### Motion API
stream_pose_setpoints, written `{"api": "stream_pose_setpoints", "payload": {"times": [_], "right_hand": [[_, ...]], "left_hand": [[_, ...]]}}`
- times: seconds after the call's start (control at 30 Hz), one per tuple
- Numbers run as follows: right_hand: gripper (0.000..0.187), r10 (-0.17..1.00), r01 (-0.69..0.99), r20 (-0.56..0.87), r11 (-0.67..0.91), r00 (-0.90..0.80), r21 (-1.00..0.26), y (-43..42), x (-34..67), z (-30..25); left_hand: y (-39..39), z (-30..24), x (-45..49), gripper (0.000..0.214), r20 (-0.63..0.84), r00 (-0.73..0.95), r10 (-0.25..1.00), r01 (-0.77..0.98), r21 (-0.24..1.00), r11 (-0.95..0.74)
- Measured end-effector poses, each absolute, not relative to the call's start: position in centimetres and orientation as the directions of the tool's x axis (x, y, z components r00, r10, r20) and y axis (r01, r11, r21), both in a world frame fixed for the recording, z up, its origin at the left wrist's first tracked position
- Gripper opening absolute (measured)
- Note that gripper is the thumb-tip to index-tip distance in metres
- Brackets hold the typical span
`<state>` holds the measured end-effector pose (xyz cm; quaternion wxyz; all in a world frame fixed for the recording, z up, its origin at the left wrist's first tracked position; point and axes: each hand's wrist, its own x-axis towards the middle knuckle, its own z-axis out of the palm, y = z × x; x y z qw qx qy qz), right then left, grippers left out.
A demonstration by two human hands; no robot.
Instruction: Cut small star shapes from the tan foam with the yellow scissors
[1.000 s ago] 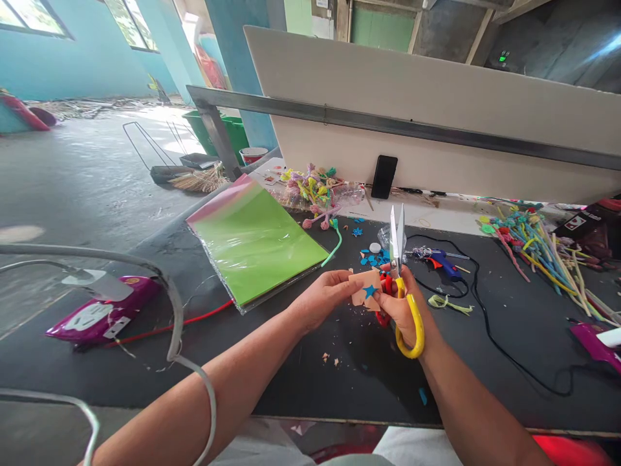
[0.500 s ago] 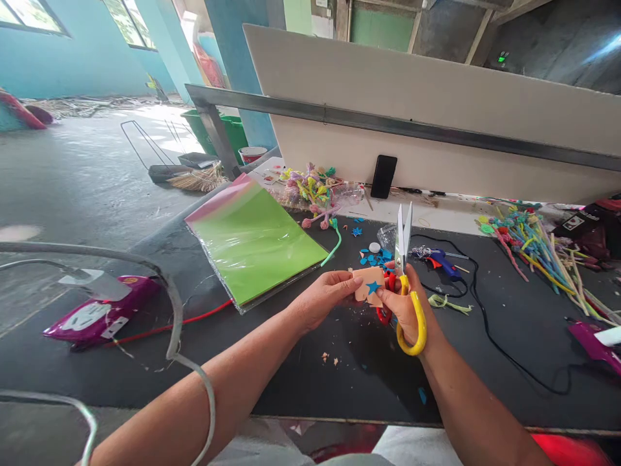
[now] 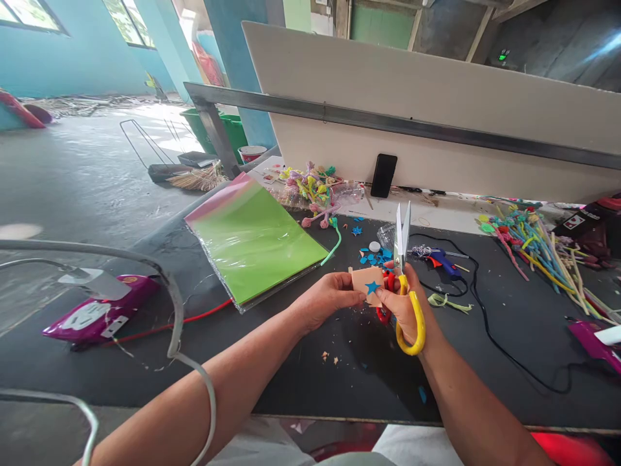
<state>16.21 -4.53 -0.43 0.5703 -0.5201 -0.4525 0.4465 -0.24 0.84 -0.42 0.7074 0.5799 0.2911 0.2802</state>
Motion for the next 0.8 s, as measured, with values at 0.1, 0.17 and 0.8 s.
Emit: {"api": "stream_pose_setpoints", "payload": {"times": [0.1, 0.17, 0.8], "right_hand": [[0.040, 0.984, -0.048, 0.041, 0.050, 0.170, -0.998, -4.58, 16.13, -0.37], [0.040, 0.986, -0.049, 0.038, 0.047, 0.162, -0.998, -4.59, 16.09, -0.35], [0.039, 0.985, -0.037, 0.040, 0.046, 0.167, -0.998, -4.38, 16.36, -0.61]], "left_hand": [[0.78, -0.28, -0.17, 0.030, -0.088, 0.679, 0.729, -0.055, 0.984, 0.170], [0.76, -0.22, -0.14, 0.029, -0.088, 0.679, 0.729, -0.056, 0.984, 0.171], [1.22, -0.51, -0.63, 0.025, -0.141, 0.605, 0.783, -0.220, 0.916, 0.335]]}}
